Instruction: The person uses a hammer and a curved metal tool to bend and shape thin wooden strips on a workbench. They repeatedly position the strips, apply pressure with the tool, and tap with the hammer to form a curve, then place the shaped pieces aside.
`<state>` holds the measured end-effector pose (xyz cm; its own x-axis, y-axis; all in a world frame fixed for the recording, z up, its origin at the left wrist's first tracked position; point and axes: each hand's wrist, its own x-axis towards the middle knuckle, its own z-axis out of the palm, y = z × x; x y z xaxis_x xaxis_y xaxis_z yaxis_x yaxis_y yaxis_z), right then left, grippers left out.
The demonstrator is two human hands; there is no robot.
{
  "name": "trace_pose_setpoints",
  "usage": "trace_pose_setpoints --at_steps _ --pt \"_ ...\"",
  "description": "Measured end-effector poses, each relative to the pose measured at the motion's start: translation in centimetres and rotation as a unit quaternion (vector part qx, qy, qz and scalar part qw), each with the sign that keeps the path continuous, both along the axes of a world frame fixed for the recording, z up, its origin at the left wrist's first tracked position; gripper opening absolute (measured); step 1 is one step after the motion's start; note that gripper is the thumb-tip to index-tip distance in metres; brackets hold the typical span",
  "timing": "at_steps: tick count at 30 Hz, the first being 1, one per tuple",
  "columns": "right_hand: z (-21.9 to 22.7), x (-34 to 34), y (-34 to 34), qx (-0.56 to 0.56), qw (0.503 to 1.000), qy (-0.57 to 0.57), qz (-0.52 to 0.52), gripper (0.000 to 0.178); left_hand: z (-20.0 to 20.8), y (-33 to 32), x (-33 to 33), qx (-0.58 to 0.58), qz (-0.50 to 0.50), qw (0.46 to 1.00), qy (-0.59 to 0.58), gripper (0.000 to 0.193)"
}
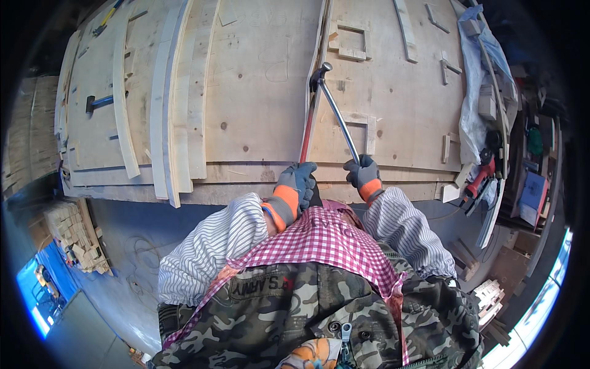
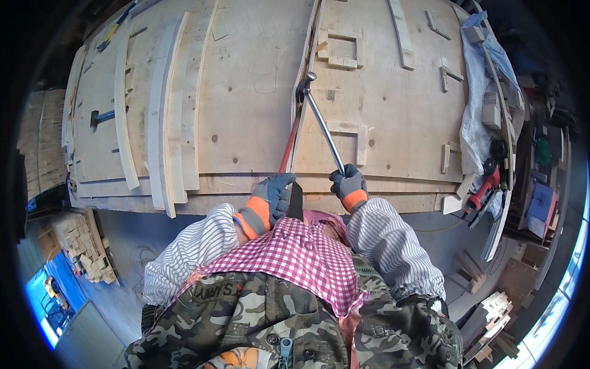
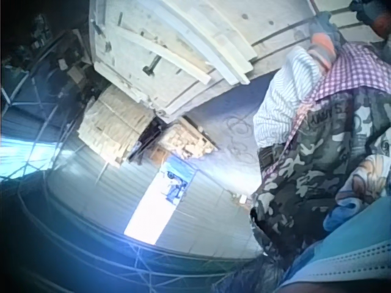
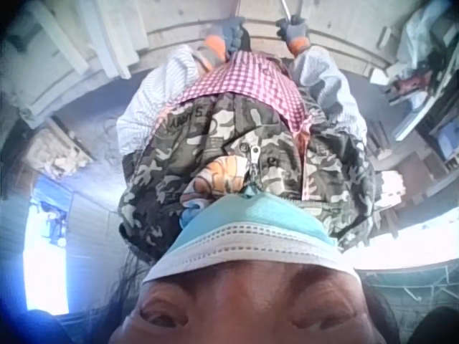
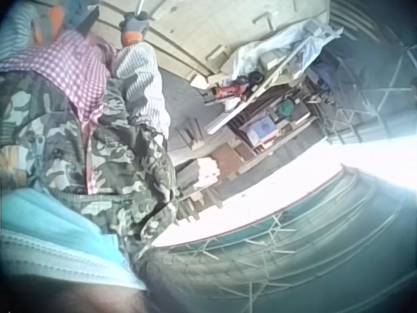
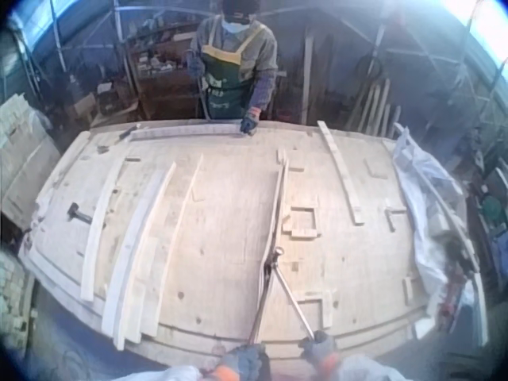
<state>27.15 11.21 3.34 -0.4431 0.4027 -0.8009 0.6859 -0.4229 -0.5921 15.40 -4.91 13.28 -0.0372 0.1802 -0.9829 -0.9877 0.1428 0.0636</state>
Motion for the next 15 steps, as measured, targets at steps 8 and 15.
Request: trace_pose_setpoints --at_steps 8,15 --pt "-1.5 -1.5 11.6 0.205 0.931 -0.041 0.298 0.008 -1.0 -5.5 -1.5 -0.028 -0.065 0.995 0.076 0.023" --pt "-2.0 -4.0 13.5 0.375 0.8 -0.039 0.468 0.011 -1.1 -8.8 -0.9 0.014 -0.036 0.996 0.085 0.025"
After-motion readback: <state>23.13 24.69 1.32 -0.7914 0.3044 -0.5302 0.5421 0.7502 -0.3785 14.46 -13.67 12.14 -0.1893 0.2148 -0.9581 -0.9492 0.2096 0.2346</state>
